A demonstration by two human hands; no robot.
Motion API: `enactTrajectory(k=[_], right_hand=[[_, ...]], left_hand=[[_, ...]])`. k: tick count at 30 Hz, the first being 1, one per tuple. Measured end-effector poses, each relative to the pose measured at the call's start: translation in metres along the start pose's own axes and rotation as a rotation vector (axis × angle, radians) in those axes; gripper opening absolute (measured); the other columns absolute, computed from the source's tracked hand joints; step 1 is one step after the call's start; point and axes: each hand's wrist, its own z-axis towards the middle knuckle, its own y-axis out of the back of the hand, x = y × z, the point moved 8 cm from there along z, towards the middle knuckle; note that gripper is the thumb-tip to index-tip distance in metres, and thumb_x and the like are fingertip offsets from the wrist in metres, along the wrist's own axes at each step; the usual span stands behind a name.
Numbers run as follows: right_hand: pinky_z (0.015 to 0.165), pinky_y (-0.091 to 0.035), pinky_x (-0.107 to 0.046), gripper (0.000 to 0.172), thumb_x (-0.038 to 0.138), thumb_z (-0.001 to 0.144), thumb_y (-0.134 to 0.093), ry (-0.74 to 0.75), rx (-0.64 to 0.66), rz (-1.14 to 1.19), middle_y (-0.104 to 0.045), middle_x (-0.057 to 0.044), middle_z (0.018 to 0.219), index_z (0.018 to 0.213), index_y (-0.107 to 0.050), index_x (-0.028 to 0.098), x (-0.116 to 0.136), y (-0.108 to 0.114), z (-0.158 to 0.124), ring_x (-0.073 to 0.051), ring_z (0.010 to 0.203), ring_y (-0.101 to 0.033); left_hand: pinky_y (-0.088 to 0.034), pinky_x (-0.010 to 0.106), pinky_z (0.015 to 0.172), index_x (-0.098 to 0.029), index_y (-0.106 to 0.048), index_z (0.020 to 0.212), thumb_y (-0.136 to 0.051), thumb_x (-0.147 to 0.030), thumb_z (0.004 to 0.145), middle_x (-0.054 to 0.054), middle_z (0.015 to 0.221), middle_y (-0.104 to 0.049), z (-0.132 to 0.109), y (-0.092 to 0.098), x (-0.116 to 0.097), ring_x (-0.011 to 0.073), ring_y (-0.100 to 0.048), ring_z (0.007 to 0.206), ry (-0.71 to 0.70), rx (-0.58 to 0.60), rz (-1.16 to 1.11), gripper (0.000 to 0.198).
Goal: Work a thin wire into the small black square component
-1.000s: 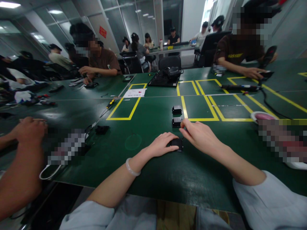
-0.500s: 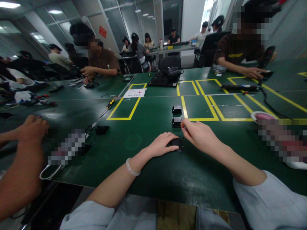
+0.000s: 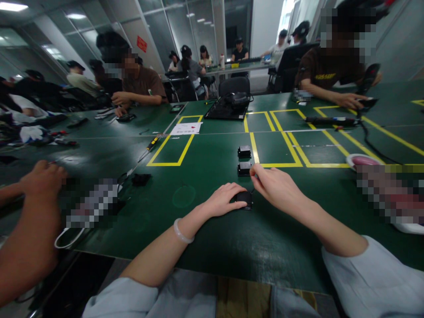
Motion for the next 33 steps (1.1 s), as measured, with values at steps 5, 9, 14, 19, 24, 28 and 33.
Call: enactTrajectory(k=[5,9,14,19,24,28,33], right_hand=[[0.063,-0.034,-0.028,0.016,0.019,0.094,-0.037,0.012,-0.021,0.021,-0.07,-0.005,0.079,0.103,-0.051,0.018,0.0007,0.0028,-0.0001,-0.02,0.069,-0.065],[0.063,-0.034,-0.029,0.017,0.025,0.097,-0.035,0.025,-0.025,0.042,-0.07,-0.005,0.078,0.1,-0.05,0.019,0.0015,0.0019,-0.0007,-0.02,0.068,-0.064],[0.063,-0.034,-0.028,0.017,0.031,0.098,-0.037,0.037,-0.029,0.063,-0.07,-0.005,0.079,0.1,-0.05,0.019,0.0012,-0.0011,-0.0013,-0.02,0.069,-0.064],[0.062,-0.034,-0.028,0.016,0.025,0.097,-0.037,0.03,-0.018,0.049,-0.07,-0.005,0.079,0.101,-0.05,0.019,0.0007,-0.0013,-0.0008,-0.02,0.067,-0.063],[0.064,-0.035,-0.029,0.015,0.021,0.095,-0.038,0.031,-0.019,0.051,-0.07,-0.005,0.081,0.103,-0.05,0.018,0.0008,0.0011,-0.0011,-0.019,0.069,-0.063],[0.063,-0.035,-0.029,0.015,0.022,0.095,-0.039,0.03,-0.013,0.048,-0.07,-0.004,0.079,0.102,-0.051,0.018,0.001,0.0012,-0.0009,-0.02,0.069,-0.063],[0.064,-0.036,-0.028,0.017,0.03,0.098,-0.04,0.031,0.001,0.054,-0.07,-0.004,0.08,0.1,-0.051,0.018,0.0019,-0.0005,0.0002,-0.021,0.071,-0.064]], left_hand=[[-0.042,0.038,0.097,-0.023,-0.055,0.126,-0.047,-0.054,0.095,0.008,0.122,-0.059,-0.0002,-0.0014,0.0015,0.024,-0.054,0.11,0.008,0.004,0.003,0.044],[-0.041,0.038,0.098,-0.024,-0.054,0.128,-0.047,-0.054,0.095,0.008,0.123,-0.059,-0.0003,-0.0017,0.002,0.0237,-0.054,0.111,0.002,-0.002,-0.005,0.045],[-0.041,0.038,0.098,-0.024,-0.053,0.129,-0.048,-0.054,0.095,0.007,0.122,-0.059,-0.0002,-0.0008,0.001,0.0238,-0.054,0.11,-0.005,0.001,-0.011,0.045],[-0.042,0.037,0.096,-0.023,-0.054,0.126,-0.048,-0.053,0.095,0.007,0.121,-0.059,-0.0001,-0.0003,0.0002,0.0231,-0.054,0.109,-0.004,-0.003,-0.005,0.044],[-0.041,0.037,0.097,-0.023,-0.054,0.127,-0.047,-0.054,0.095,0.008,0.121,-0.059,0.0,-0.0007,0.0,0.0238,-0.054,0.11,0.007,0.011,0.0,0.044],[-0.042,0.037,0.097,-0.023,-0.054,0.127,-0.047,-0.053,0.096,0.008,0.121,-0.059,0.0,0.0001,-0.0005,0.0237,-0.054,0.109,0.002,0.006,0.004,0.044],[-0.042,0.038,0.096,-0.023,-0.053,0.129,-0.048,-0.053,0.095,0.008,0.122,-0.059,0.0002,-0.0021,0.0015,0.024,-0.054,0.109,-0.004,0.003,0.015,0.045]])
